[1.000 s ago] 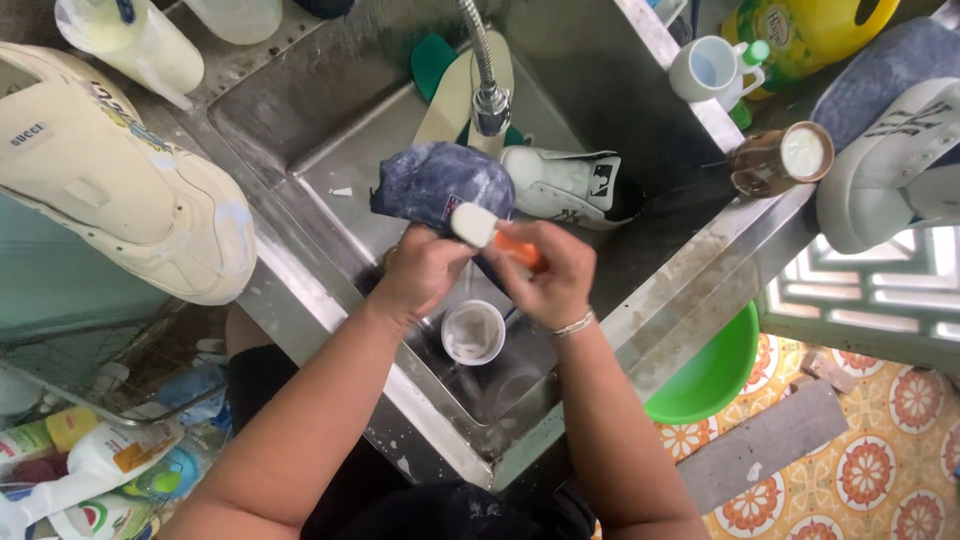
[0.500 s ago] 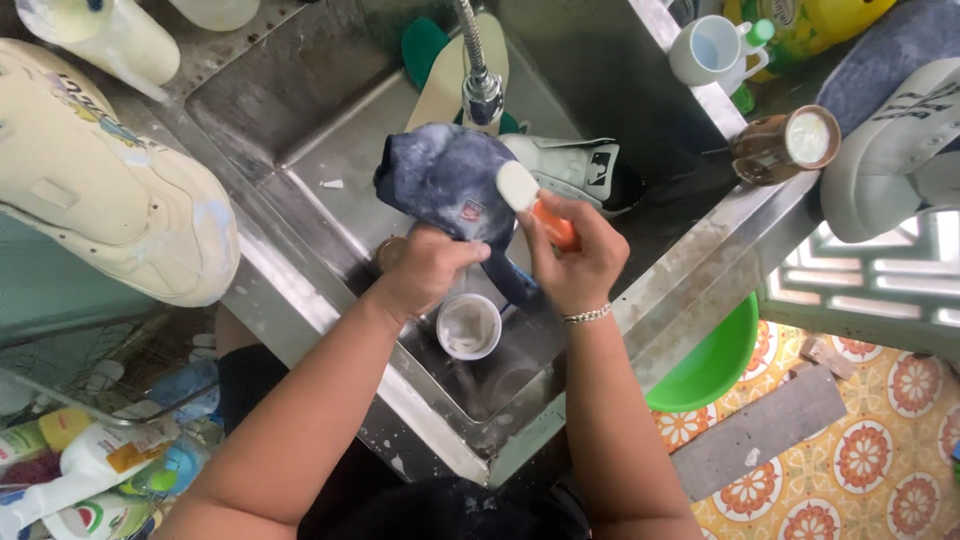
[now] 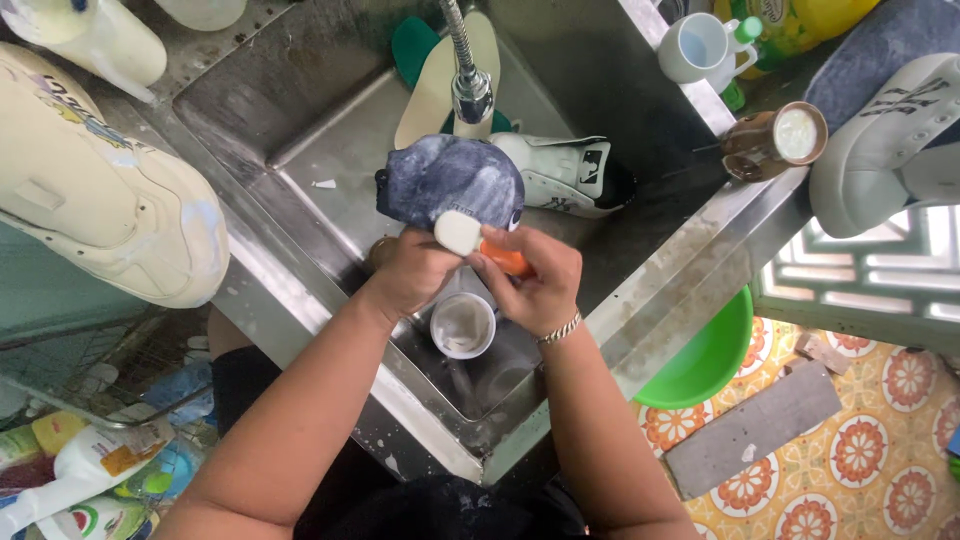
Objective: Scrubbing and rinsing a baseball cap in a sink using a brush and cleaning solution.
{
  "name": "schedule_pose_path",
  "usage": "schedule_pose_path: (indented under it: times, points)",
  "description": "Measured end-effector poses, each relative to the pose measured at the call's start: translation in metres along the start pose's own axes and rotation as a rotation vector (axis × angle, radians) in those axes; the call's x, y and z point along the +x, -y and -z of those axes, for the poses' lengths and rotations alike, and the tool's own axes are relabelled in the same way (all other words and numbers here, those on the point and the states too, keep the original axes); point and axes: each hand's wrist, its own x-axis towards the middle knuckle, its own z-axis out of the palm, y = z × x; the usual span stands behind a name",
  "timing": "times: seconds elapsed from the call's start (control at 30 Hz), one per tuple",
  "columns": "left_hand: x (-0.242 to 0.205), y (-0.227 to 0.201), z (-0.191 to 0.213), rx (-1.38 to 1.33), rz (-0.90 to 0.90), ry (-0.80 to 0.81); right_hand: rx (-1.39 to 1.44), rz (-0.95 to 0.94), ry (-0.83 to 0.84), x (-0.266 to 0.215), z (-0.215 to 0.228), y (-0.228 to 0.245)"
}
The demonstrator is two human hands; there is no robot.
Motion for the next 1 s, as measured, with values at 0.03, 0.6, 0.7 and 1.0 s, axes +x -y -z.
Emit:
schedule_pose_path:
  times: [0.03, 0.6, 0.7, 1.0]
  points:
    - [0.002, -0.007, 0.004, 0.002, 0.003, 0.004, 0.003, -0.003, -0.002, 0.001, 0.001, -0.004]
    - [0.007, -0.019, -0.003, -0.892, 0.528, -0.048, 0.057, -0.074, -0.066, -0.001, -0.002, 0.005]
    - [-0.008, -0.007, -0.004, -0.792, 0.541, -0.07, 0.172, -0.093, 0.011, -0.003, 0.002, 0.0]
    - [-0.002, -0.021, 0.003, -0.512, 0.594, -0.019, 0.071, -0.046, 0.019, 0.002, 0.001, 0.007]
